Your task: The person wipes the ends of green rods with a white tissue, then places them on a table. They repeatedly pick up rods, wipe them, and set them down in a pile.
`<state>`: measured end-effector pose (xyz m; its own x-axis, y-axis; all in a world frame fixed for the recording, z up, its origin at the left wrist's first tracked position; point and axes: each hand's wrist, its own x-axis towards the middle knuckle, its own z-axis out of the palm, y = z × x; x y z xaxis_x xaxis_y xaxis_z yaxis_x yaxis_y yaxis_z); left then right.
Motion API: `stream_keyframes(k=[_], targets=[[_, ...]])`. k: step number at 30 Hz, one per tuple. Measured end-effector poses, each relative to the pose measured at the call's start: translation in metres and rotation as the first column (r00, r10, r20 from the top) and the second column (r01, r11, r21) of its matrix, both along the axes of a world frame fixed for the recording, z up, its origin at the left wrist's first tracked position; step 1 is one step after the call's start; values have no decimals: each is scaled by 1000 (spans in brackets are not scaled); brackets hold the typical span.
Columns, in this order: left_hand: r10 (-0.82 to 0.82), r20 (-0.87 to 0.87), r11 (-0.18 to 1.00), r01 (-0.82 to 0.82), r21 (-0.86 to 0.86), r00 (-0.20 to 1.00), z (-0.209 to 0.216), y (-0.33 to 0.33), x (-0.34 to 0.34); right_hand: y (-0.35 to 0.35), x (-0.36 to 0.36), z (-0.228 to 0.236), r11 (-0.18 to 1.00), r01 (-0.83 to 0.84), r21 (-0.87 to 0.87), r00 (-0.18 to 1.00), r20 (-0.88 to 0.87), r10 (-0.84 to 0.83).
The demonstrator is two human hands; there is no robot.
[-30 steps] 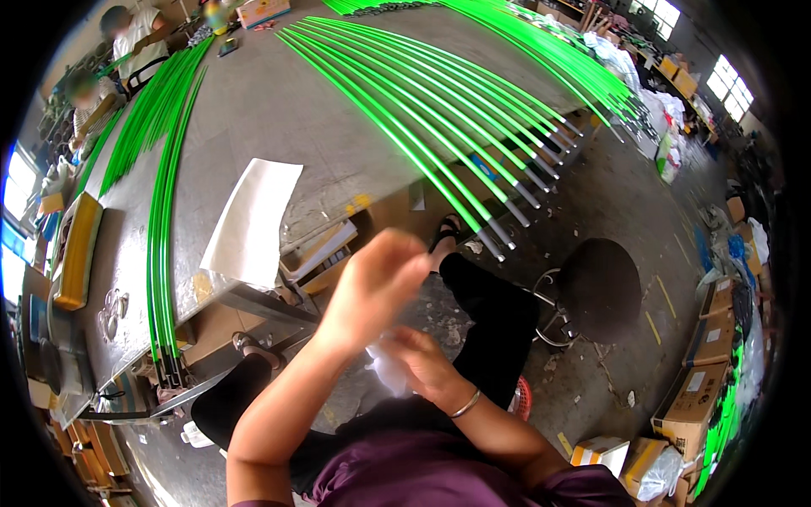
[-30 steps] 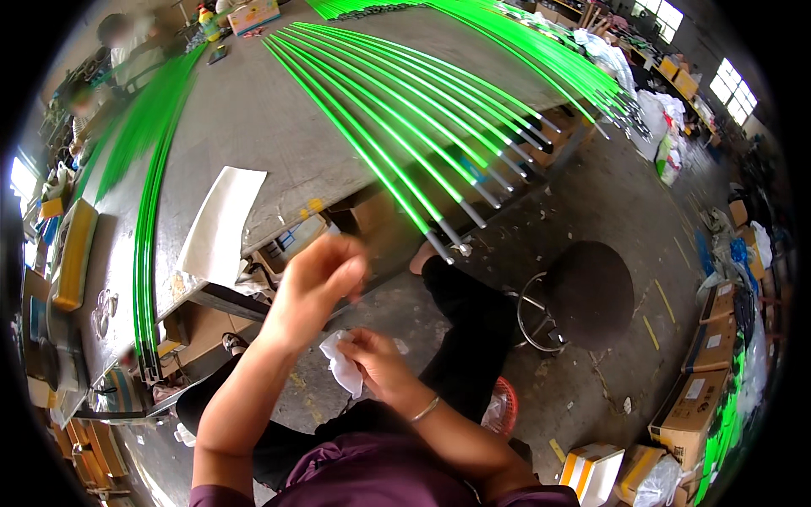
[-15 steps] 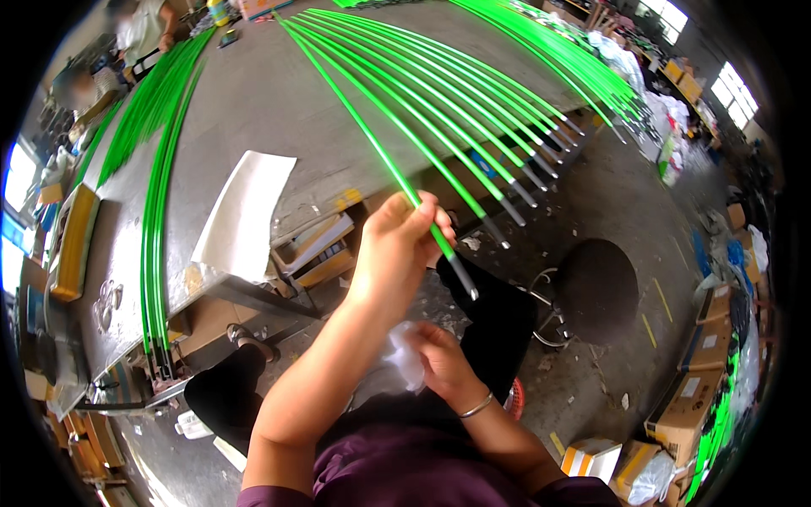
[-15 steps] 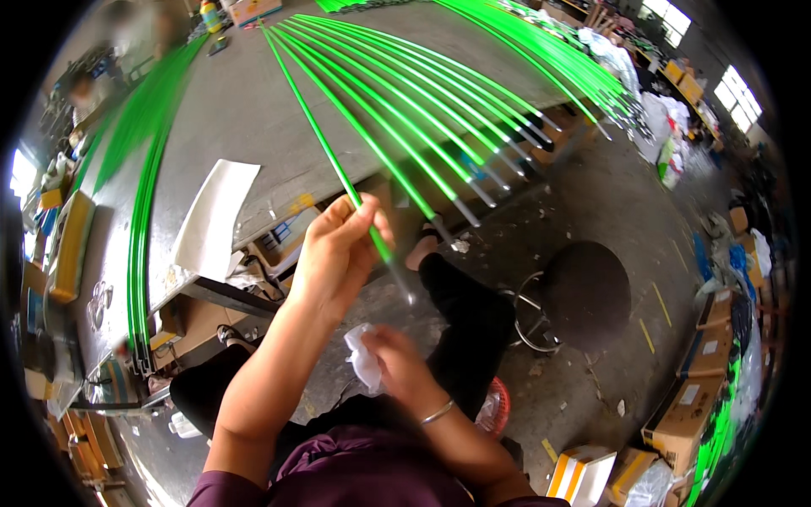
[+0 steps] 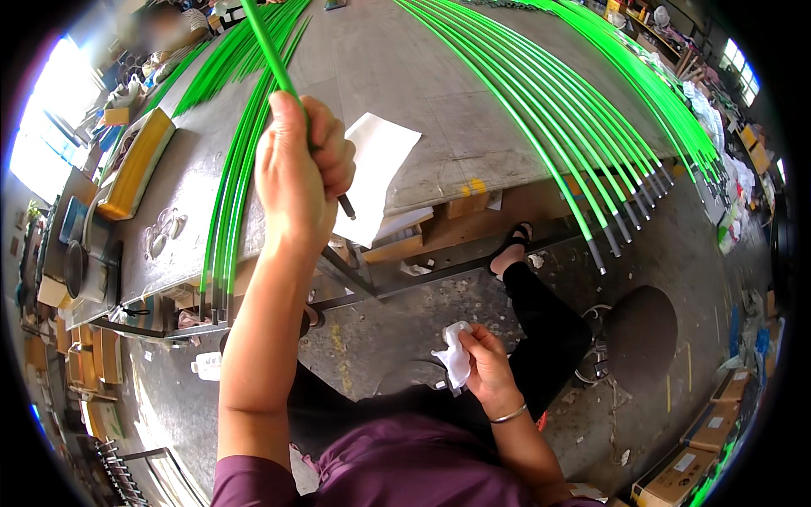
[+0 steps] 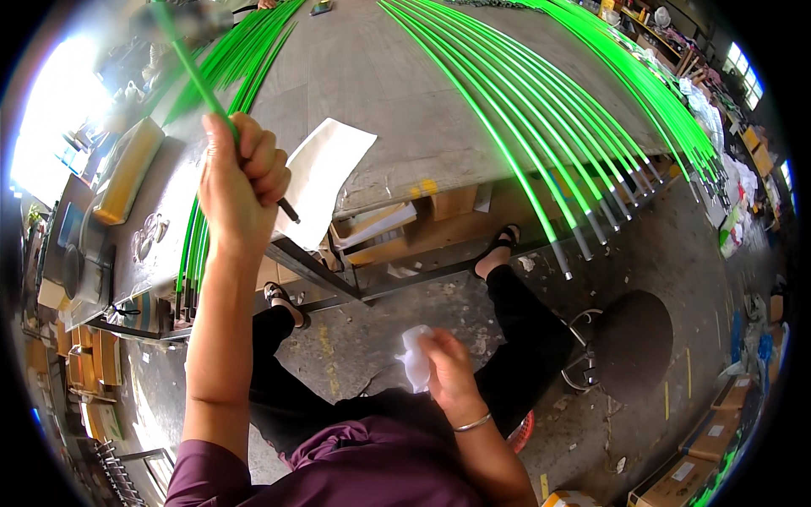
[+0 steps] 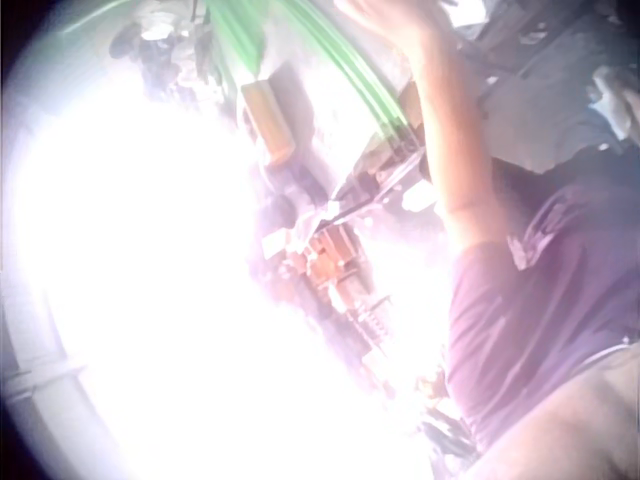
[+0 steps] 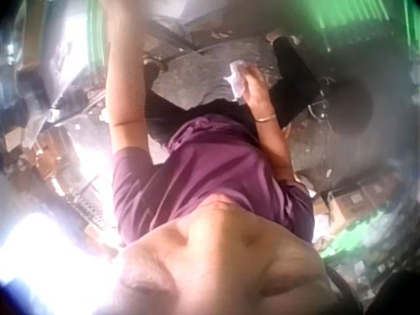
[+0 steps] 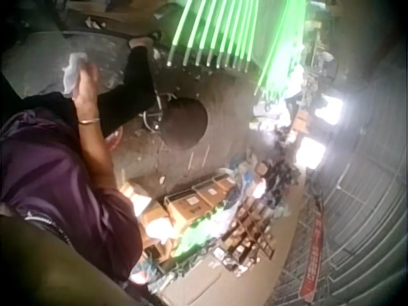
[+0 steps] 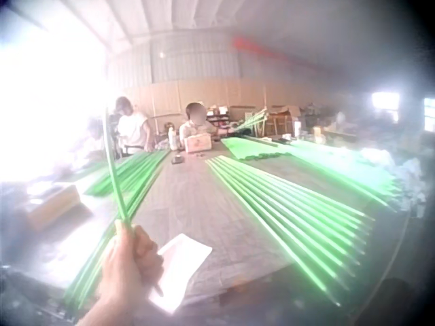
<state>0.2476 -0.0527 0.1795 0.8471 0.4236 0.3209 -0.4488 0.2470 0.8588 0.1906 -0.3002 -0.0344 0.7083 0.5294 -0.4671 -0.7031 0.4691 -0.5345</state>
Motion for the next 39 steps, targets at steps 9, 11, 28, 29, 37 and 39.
stream_keyframes(k=[9, 11, 28, 29, 37, 39], targets=[[60, 6, 994, -60, 91, 998, -34, 6, 19, 5, 1, 4, 999, -5, -37, 1000, -3, 5], [64, 11, 993, -65, 95, 998, -35, 6, 19, 2, 3, 0, 1000, -5, -25, 1000, -12, 5], [57, 32, 995, -60, 86, 998, -41, 8, 20, 15, 14, -1, 1000, -14, -15, 1000, -14, 14], [61, 35, 993, -65, 97, 997, -41, 8, 20, 16, 15, -1, 1000, -16, -13, 1000, -12, 16], [40, 66, 993, -47, 110, 997, -44, 10, 17, 22, 16, -1, 998, -25, -52, 1000, -19, 24], [31, 64, 994, -37, 101, 997, -42, 9, 17, 23, 16, -2, 998, -28, -55, 999, -20, 26]])
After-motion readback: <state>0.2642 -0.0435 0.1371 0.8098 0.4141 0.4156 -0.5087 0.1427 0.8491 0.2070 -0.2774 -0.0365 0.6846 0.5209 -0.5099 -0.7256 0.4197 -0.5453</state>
